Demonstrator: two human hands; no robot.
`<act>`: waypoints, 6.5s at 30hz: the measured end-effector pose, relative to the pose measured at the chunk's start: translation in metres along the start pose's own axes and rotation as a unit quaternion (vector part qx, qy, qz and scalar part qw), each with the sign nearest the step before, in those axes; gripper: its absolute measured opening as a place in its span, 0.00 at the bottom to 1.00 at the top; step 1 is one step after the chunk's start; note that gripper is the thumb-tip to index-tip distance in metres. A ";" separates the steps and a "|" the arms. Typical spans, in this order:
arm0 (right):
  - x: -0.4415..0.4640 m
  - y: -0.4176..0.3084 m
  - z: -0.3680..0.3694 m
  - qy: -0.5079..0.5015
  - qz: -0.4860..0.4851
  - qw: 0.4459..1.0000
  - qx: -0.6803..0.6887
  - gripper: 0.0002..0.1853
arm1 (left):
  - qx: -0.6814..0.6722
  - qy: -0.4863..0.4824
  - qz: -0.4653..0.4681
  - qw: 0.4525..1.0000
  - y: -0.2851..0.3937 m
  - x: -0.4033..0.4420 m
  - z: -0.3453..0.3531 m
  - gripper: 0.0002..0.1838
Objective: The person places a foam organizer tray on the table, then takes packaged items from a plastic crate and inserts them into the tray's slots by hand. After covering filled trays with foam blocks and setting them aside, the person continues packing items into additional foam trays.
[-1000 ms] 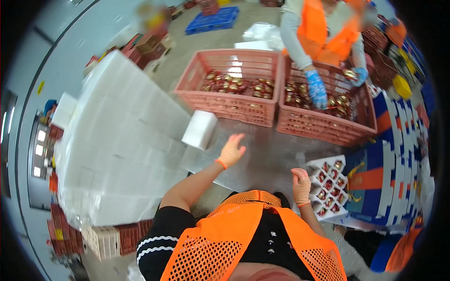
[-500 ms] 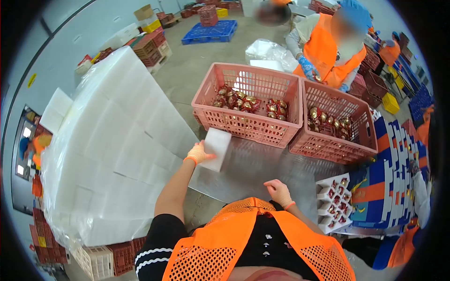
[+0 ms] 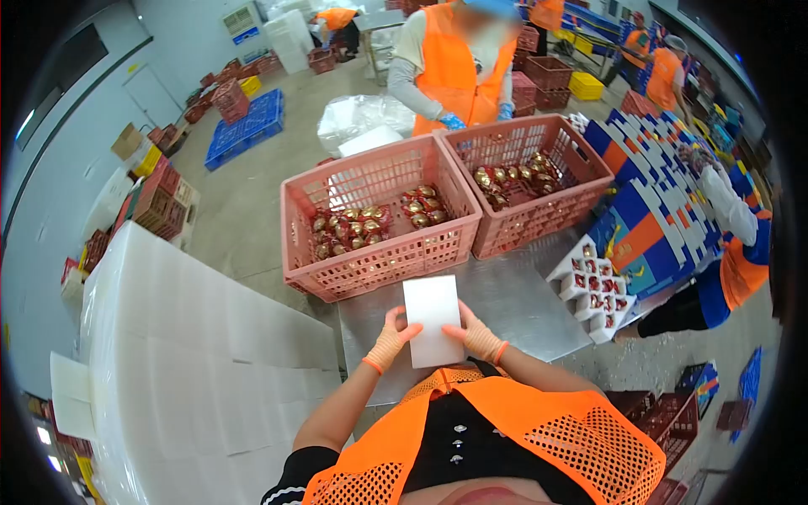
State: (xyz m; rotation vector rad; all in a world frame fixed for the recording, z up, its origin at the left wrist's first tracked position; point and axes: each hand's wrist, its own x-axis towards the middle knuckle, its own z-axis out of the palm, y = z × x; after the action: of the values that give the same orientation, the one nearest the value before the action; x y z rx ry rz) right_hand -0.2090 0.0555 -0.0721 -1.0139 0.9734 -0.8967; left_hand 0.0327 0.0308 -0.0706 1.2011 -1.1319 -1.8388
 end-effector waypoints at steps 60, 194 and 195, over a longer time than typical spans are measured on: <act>0.088 -0.211 -0.039 -0.134 -0.012 0.735 -0.664 0.23 | 0.584 0.199 0.281 0.735 0.117 -0.003 -0.026 0.13; 0.056 -0.047 -0.101 -0.170 -0.065 0.641 -0.746 0.11 | 0.647 -0.037 -0.033 0.761 -0.009 0.000 0.022 0.09; 0.055 -0.046 -0.100 -0.170 -0.055 0.624 -0.761 0.09 | 0.645 -0.033 -0.034 0.763 -0.008 -0.002 0.023 0.09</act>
State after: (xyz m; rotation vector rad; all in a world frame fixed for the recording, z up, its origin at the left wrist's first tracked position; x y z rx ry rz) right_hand -0.2931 -0.0346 -0.0628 -2.5705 1.2607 0.3475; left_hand 0.0112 0.0425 -0.0724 1.8379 -2.5846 -0.9402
